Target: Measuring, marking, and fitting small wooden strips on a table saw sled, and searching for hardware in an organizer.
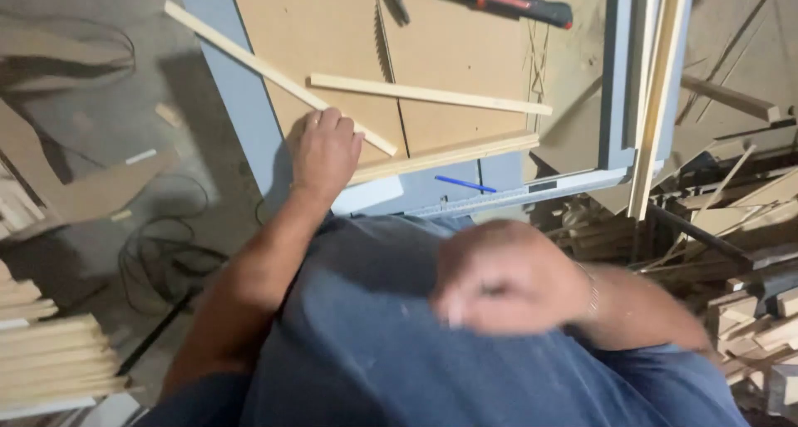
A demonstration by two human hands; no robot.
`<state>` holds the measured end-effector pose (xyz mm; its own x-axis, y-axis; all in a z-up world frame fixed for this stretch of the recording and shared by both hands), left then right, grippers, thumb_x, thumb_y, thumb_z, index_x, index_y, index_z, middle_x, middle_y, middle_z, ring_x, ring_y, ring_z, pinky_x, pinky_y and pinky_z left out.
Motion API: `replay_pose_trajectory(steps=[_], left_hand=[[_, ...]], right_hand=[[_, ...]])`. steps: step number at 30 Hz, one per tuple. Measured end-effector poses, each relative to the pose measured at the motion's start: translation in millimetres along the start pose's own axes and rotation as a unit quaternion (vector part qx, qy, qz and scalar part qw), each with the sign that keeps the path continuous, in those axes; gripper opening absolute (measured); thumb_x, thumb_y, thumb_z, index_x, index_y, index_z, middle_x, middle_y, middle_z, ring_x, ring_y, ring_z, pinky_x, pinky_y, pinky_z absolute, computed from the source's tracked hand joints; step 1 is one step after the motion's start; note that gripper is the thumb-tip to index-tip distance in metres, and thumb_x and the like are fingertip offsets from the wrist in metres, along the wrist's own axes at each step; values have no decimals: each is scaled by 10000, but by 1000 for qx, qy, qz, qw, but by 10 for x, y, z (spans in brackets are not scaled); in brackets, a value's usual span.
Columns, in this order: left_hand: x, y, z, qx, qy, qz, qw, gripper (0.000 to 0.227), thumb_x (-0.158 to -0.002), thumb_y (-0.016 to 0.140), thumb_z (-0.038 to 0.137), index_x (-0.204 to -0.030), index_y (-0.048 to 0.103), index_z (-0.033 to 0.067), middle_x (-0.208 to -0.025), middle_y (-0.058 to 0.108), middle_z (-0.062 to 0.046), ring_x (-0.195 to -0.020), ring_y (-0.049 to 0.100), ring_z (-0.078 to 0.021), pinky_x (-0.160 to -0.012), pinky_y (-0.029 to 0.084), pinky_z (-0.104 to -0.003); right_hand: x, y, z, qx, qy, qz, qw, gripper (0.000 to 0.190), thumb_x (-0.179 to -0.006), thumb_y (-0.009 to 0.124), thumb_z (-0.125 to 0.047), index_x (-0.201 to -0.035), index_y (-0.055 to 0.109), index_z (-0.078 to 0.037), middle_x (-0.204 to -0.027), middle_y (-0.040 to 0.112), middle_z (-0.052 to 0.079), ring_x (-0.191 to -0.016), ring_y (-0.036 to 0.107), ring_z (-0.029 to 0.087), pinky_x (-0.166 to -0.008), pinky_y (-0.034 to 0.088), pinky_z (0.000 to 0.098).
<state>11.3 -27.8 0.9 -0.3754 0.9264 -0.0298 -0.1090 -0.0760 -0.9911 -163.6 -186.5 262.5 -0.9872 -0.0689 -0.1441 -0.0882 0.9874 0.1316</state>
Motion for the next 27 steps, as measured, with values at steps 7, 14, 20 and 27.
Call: replay_pose_trajectory(steps=[7,14,20,27], left_hand=[[40,173,-138,55,17,16,998,253,-869,768,304,-939,654,88,-925,572,-85,-971,621,-341,-901,504,-426],[-76,-295,59,263,-11,39,964,205,-865,786,239,-1005,715,106,-966,633,-90,-951,654,-345,-854,529,-438],[-94,-1157,726,616,-30,-21,787,119,-957,739,221,-1045,782,152,-971,745,-82,-950,724,-294,-910,552,-411],[239,-1454,501,602,-10,51,796,56,-972,684,102,-949,731,83,-918,694,-57,-879,677,-177,-840,527,-292]], right_hand=[[523,-110,1049,-81,180,267,943,70,-950,691,-64,-932,708,2,-711,724,112,-671,680,169,-632,559,313],[588,-56,1496,-166,227,313,907,167,-1023,561,-69,-993,669,54,-688,669,152,-606,633,188,-588,502,293],[645,105,1736,-227,224,305,897,216,-1014,591,-125,-905,656,50,-560,590,143,-493,569,184,-503,419,286],[344,277,1732,-169,298,266,901,306,-981,664,-291,-800,609,-51,-583,615,168,-481,501,187,-452,322,270]])
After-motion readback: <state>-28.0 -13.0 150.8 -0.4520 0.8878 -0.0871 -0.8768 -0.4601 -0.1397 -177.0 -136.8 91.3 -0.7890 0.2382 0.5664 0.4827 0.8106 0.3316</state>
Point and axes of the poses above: each hand's wrist, its own x-axis away from the middle knuckle, its own y-axis out of the palm, z = x × y, the point moved 3 cm from there along -x, towards the middle knuckle
